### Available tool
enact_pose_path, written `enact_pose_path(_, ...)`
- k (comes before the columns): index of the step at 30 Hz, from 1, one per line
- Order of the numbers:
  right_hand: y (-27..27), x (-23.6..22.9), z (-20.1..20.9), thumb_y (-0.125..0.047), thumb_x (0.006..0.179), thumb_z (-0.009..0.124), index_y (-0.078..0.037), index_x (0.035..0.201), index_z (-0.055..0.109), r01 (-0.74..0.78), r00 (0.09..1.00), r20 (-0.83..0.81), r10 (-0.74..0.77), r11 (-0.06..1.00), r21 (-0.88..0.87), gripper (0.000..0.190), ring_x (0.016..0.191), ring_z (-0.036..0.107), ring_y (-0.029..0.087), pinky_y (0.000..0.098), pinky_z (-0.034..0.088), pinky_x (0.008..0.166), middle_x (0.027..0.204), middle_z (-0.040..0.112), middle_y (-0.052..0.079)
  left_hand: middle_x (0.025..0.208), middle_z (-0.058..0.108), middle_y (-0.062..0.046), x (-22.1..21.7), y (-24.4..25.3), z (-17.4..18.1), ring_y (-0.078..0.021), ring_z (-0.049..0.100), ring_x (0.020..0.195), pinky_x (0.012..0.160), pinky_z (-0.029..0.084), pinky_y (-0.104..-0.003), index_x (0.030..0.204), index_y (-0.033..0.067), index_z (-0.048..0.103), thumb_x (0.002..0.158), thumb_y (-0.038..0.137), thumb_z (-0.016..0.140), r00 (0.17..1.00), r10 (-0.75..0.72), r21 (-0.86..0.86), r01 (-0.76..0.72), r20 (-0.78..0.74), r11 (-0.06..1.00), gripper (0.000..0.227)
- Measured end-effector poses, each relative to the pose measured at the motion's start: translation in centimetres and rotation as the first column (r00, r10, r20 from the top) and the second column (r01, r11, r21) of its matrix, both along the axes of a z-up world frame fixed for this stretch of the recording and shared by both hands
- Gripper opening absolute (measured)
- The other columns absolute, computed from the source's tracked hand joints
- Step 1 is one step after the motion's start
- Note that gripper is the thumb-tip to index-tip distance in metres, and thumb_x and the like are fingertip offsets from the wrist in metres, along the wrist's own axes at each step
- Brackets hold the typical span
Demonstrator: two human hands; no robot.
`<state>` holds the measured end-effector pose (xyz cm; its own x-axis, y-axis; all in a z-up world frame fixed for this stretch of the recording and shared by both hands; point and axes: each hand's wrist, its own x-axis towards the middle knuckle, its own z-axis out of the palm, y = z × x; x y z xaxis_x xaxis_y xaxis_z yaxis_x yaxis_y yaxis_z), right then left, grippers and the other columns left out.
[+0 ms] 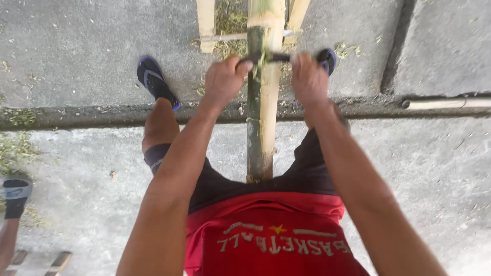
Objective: The recorder is using a curved hand blade to scrape the outer skin and nodes off a green bamboo pole supported by a wooden frame.
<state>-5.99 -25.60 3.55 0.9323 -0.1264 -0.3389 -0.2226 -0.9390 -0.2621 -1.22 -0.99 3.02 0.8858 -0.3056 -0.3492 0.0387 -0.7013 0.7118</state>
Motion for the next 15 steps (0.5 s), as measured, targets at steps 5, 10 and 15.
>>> enact_pose_path(5,-1.6,1.4,-1.0,-0.036,0.115,0.032,-0.004,0.113,0.058,0.000,0.994,0.106,-0.004,0.999,0.039,0.041,0.065,0.071,0.028,0.0406,0.059,0.053,0.087,0.069,0.017,0.061,0.054,0.003,2.1,-1.5,1.8,-0.0119,0.044,0.046,0.044,0.040,-0.034,0.089,0.0147,0.064,0.105,0.045,0.053,0.993,-0.033,0.019,0.036,-0.109,0.999,0.036)
enact_pose_path(10,-1.7,1.4,-1.0,-0.037,0.118,0.033,-0.008,0.107,0.058,0.008,0.989,0.145,-0.016,0.999,0.054,0.040,0.061,0.067,0.024,0.0371,0.055,0.052,0.079,0.067,0.011,0.060,0.056,0.003,1.9,-1.2,0.4,-0.0073,0.046,0.047,0.047,0.041,-0.032,0.087,0.0131,0.066,0.102,0.043,0.059,0.997,0.026,-0.042,-0.023,0.072,0.999,0.035)
enact_pose_path(15,-2.8,1.5,-2.8,-0.031,0.118,0.026,-0.006,0.109,0.056,-0.175,0.983,0.020,0.181,0.969,-0.171,0.040,0.050,0.048,0.012,0.0281,0.041,0.033,0.073,0.055,0.006,0.061,0.053,0.004,1.8,-1.4,1.6,-0.0066,0.040,0.043,0.035,0.035,-0.027,0.090,0.0110,0.065,0.105,0.037,0.054,0.991,0.003,-0.064,-0.012,-0.136,0.998,0.032)
